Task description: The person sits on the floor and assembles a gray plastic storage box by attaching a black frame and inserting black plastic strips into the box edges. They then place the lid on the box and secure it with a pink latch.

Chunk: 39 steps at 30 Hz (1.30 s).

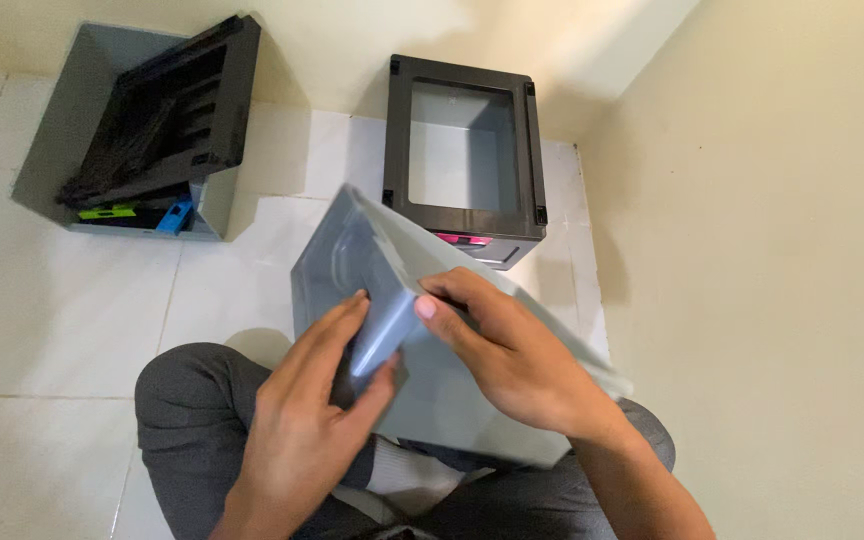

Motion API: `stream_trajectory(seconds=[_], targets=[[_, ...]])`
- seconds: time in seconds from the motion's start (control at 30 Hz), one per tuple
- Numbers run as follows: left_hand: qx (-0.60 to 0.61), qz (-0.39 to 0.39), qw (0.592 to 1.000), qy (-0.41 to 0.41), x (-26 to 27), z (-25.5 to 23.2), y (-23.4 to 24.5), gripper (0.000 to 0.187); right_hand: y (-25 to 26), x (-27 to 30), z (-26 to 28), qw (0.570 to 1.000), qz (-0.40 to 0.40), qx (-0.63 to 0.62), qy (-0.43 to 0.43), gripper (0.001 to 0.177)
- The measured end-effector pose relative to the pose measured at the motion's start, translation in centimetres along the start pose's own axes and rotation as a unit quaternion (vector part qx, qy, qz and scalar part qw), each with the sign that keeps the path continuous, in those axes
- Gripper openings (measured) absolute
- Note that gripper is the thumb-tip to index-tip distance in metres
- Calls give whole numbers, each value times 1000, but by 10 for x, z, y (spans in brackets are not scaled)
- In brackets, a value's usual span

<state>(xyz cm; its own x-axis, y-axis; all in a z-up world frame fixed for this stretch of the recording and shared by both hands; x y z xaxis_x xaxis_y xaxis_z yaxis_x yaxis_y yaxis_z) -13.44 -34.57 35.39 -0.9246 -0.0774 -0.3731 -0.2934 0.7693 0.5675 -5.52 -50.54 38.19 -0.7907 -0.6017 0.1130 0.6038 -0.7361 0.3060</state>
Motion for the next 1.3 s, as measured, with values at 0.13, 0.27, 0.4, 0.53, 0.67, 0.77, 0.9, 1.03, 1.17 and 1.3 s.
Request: stream_trajectory(seconds=[0.13,0.27,0.4,0.53,0.67,0.77,0.9,1.03,1.17,1.3], targets=[[-5,-10,999,-32,-1,13,9,49,4,5,-8,999,10,32,8,32],[-20,-10,997,-76,-8,25,16,49,6,5,-24,997,39,46,-49,34],[-25,-2,994,-104,-15,39,24,48,11,4,-53,991,84,-49,-89,32],[3,40,996,-73,-20,51,24,49,25,-9,-83,999,6,-33,-38,30],[70,82,994,-35,-30,69,21,49,38,-34,-118,991,-117,65,3,31],[103,82,987,-91,-35,77,24,50,41,-50,-144,973,-171,146,51,39],[143,93,982,-83,-41,96,26,53,41,-68,-190,980,-181,81,-33,53],[175,82,980,-47,-44,116,24,51,55,-72,-223,966,-195,147,-82,50],[198,93,975,-45,-41,130,19,51,62,-83,-243,971,-166,159,-60,52],[213,93,972,-15,-42,144,20,51,47,-85,-256,985,-119,87,-86,47]])
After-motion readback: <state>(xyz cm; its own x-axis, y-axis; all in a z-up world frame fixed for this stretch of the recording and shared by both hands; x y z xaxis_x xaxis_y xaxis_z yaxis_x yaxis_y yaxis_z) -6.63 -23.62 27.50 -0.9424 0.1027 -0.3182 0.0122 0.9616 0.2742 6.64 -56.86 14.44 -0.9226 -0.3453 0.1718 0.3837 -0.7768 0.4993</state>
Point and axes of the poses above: each hand's wrist, its own x-axis away from the middle knuckle, its own y-axis out of the back of the hand, z = x × y, the point moved 4 cm from there along -x, towards the middle knuckle, and after that the axes turned 3 degrees about z, right-handed, at the moved point
